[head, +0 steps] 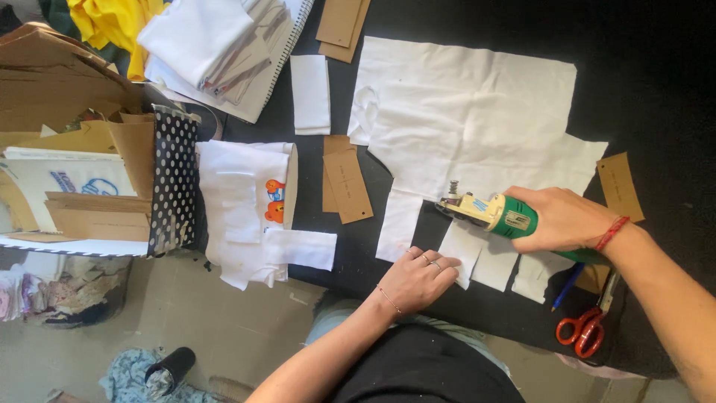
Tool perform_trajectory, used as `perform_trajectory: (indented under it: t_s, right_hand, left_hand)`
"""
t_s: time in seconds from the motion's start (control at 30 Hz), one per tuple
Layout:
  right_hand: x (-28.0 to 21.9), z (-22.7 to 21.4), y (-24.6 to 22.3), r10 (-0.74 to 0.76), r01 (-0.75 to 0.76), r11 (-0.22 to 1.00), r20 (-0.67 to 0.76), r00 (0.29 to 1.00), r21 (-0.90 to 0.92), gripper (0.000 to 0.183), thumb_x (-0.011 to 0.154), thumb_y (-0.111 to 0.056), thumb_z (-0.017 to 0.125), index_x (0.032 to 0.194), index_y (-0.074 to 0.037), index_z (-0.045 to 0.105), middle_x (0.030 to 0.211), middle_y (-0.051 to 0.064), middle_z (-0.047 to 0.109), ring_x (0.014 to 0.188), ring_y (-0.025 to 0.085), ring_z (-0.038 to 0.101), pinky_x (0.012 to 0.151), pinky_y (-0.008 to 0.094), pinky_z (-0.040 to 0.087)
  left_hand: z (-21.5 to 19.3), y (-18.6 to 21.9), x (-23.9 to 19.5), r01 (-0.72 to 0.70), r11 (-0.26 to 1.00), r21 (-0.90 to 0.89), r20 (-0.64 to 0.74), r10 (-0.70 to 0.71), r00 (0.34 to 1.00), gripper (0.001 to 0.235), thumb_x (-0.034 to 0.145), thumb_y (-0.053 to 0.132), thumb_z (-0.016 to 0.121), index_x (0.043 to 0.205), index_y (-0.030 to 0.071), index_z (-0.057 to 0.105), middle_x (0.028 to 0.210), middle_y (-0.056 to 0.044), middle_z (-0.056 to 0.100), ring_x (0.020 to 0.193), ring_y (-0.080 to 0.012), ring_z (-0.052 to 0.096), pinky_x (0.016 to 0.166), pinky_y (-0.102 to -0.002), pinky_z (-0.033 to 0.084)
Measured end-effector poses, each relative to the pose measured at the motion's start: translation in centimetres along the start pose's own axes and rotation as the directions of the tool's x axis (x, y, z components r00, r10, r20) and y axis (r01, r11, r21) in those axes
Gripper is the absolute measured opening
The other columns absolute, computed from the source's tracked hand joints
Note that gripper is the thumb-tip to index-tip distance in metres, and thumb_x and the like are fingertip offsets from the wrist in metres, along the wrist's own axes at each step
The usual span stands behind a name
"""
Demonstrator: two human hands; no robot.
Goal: The person uses a cardboard template to mark a white fabric piece with a pen, then cuts the fabric with scissors. They also use a handheld heat-sealing tool on the fabric edges and fold the cut pieces.
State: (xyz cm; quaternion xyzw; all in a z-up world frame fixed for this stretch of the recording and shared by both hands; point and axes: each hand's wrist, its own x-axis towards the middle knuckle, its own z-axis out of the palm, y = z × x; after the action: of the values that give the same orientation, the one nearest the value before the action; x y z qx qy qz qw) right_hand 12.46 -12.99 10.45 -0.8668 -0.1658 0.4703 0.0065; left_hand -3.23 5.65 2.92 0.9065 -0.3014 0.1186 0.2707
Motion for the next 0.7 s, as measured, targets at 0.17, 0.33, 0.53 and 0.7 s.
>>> perform_trajectory:
  t_s: [0.17,0.33,0.53,0.7]
  right_hand:
    - [-2.1,1.1,3.1,-0.001,0.015,0.974,-0.059,0.998,0.227,0.051,0.050,-0.023,0.069,0.100,-0.024,0.056,0.077,-0.002,0.066,0.063,0.013,0.060,0.059,0.024,0.046]
    - [-5.3,3.1,10.5,0.210,-0.150,0.930,-0.150,0.966,0.336,0.066,0.050,-0.019,0.081,0.111,-0.020,0.053,0.087,0.000,0.069,0.072,0.014,0.064,0.066,0.027,0.046]
    - [-7.2,4.6,12.5,0.288,-0.298,0.940,0.083,0.954,0.167,0.057,0.051,-0.028,0.076,0.105,-0.031,0.056,0.083,-0.009,0.072,0.068,0.009,0.065,0.063,0.020,0.047]
    - [-7.1,4.9,11.8,0.293,-0.297,0.955,0.135,0.947,0.013,0.059,0.051,-0.033,0.067,0.107,-0.039,0.050,0.085,-0.012,0.069,0.074,0.009,0.065,0.065,0.020,0.046]
  left_hand:
    - [-1.5,1.4,0.2,0.007,0.994,-0.112,0.145,0.010,0.989,0.020,0.073,0.027,0.056,0.079,0.008,0.053,0.103,-0.006,0.060,0.078,-0.0230,0.056,0.061,-0.035,0.037]
    - [2.8,2.9,1.4,-0.180,0.981,0.079,0.445,0.127,0.886,0.055,0.071,0.054,0.054,0.118,0.027,0.050,0.141,-0.004,0.023,0.132,-0.0201,0.020,0.104,-0.054,0.017]
    - [2.6,3.3,1.7,-0.103,0.992,-0.074,0.286,0.120,0.951,0.029,0.075,0.036,0.060,0.091,0.012,0.062,0.136,-0.003,0.031,0.123,-0.0141,0.038,0.103,-0.051,0.022]
    - [3.1,3.4,1.0,-0.085,0.992,-0.098,0.253,0.108,0.962,0.023,0.083,0.021,0.050,0.101,0.011,0.059,0.137,-0.001,0.031,0.121,-0.0140,0.042,0.104,-0.050,0.021]
